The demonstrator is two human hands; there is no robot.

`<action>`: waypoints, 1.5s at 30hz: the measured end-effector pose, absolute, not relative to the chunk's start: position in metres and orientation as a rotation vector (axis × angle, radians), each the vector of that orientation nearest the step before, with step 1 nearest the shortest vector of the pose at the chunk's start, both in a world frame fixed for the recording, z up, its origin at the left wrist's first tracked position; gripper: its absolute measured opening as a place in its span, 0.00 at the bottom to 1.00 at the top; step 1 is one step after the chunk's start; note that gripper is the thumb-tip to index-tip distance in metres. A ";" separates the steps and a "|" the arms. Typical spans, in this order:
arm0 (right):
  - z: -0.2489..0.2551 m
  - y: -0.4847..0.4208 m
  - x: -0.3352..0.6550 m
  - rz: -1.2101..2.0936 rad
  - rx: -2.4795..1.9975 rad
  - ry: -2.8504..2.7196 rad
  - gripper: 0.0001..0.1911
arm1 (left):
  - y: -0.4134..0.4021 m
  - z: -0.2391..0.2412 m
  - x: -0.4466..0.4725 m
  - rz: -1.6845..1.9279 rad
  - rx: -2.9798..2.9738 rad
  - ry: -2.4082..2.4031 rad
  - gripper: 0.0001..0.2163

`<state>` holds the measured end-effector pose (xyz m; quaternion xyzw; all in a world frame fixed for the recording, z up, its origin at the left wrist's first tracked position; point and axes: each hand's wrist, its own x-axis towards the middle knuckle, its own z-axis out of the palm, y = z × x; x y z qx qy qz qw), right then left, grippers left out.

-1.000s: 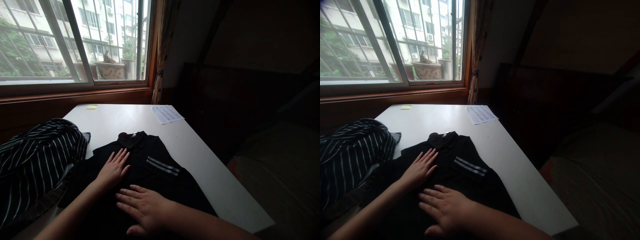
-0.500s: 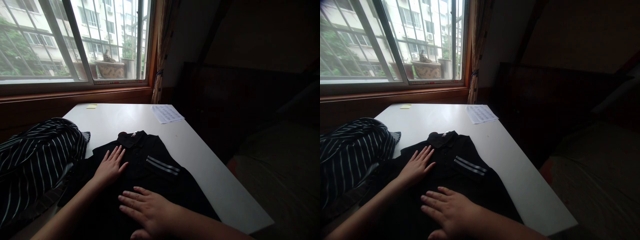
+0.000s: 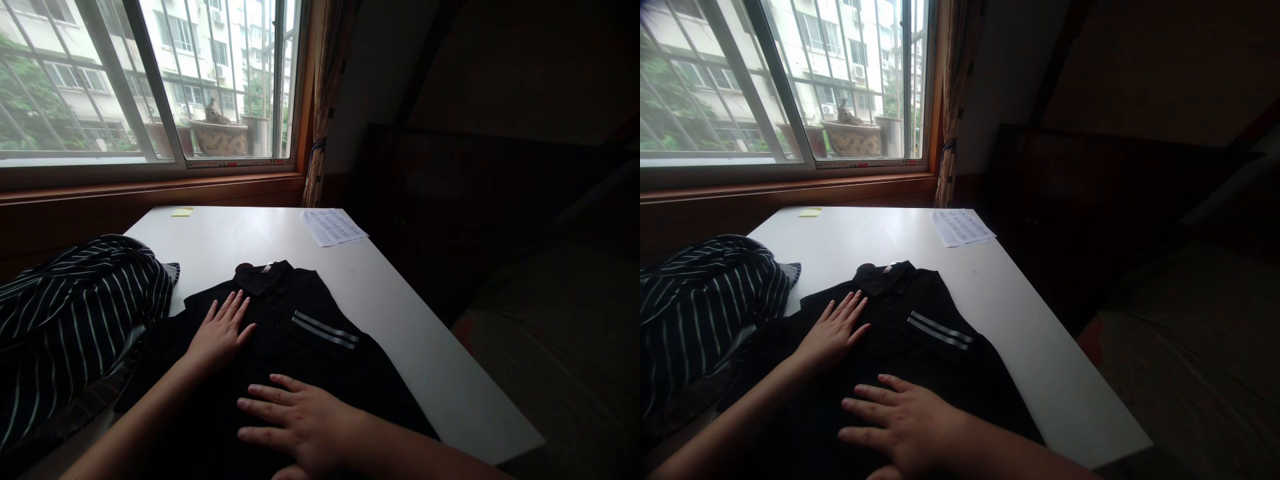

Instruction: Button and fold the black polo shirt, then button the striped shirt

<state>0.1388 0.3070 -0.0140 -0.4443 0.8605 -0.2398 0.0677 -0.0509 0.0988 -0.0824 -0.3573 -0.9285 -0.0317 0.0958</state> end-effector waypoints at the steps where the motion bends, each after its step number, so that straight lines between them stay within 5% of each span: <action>1: -0.015 0.308 0.137 -0.742 -1.346 2.586 0.34 | 0.099 -0.082 -0.051 -0.095 -1.058 -2.754 0.31; 9: -0.029 0.346 0.066 -0.895 -0.810 3.054 0.23 | 0.100 -0.084 -0.051 -0.069 -1.046 -2.776 0.32; 18: -0.059 0.381 -0.003 -0.389 -0.445 3.143 0.30 | 0.101 -0.082 -0.051 -0.052 -1.036 -2.793 0.32; 36: -0.066 0.377 -0.039 -0.308 0.279 3.287 0.31 | 0.094 -0.075 -0.063 -0.016 -0.756 -2.888 0.33; 45: -0.066 0.367 -0.041 -0.351 -0.005 3.280 0.30 | 0.096 -0.075 -0.064 0.018 -0.853 -2.885 0.28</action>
